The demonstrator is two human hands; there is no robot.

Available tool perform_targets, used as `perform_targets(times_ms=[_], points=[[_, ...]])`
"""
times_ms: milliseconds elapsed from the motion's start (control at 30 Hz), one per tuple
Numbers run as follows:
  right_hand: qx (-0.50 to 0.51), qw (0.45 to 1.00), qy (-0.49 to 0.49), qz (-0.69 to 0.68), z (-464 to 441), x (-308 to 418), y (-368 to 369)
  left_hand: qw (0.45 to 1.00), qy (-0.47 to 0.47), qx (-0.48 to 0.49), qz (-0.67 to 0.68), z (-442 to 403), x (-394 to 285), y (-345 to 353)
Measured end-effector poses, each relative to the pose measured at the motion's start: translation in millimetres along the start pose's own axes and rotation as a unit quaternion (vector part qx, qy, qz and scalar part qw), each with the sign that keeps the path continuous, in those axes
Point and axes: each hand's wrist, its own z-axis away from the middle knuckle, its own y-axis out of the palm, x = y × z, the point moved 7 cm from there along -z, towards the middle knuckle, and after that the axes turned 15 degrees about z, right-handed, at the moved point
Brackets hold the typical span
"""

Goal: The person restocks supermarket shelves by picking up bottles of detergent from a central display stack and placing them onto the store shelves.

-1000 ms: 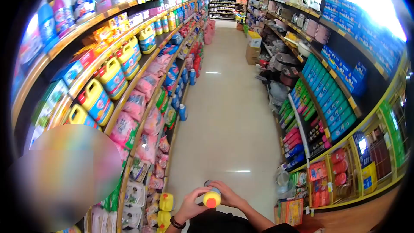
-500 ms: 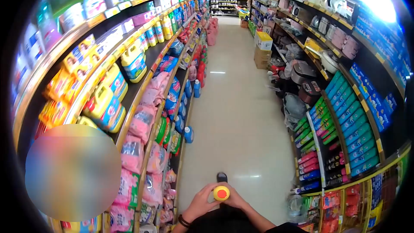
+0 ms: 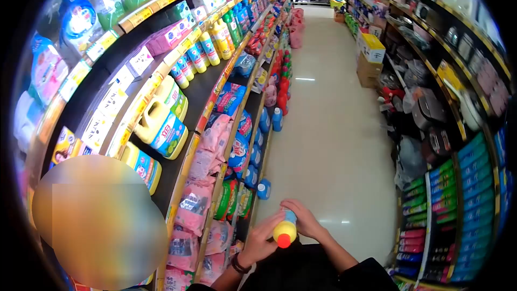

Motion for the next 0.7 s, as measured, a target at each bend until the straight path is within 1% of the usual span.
perform_targets(times_ms=[100, 200, 267, 367, 400, 500, 533, 567, 633, 667, 700], points=[[-0.011, 0.999, 0.005, -0.03, -62, -23, -18, 0.999, 0.017, -0.038, 0.027, -52, 21, -17], [-0.026, 0.999, -0.032, -0.019, -122, -61, -22, 0.996, 0.044, -0.077, 0.015, -103, 49, -30], [-0.012, 0.999, -0.037, -0.03, -168, -82, -29, 0.994, 0.058, -0.096, -0.006, -136, 74, -42], [-0.001, 0.998, -0.064, -0.017, -249, -113, -37, 0.981, 0.072, -0.181, 0.01, -191, 120, -66], [0.005, 0.997, -0.071, -0.009, -274, -123, -39, 0.977, 0.086, -0.192, -0.043, -210, 135, -74], [0.052, 0.99, -0.12, 0.043, -352, -143, -44, 0.958, 0.065, -0.278, -0.009, -275, 172, -108], [0.063, 0.988, -0.13, 0.049, -377, -145, -52, 0.946, 0.074, -0.312, -0.045, -295, 178, -120], [0.062, 0.987, -0.141, 0.046, -402, -146, -59, 0.939, 0.089, -0.326, -0.061, -318, 173, -134], [0.063, 0.985, -0.156, 0.027, -450, -146, -67, 0.908, 0.101, -0.389, 0.121, -337, 215, -154], [0.045, 0.985, -0.166, 0.033, -470, -151, -63, 0.905, 0.108, -0.411, -0.023, -351, 212, -164], [0.086, 0.988, -0.128, -0.015, -493, -155, -58, 0.892, 0.133, -0.431, -0.019, -368, 198, -183]])
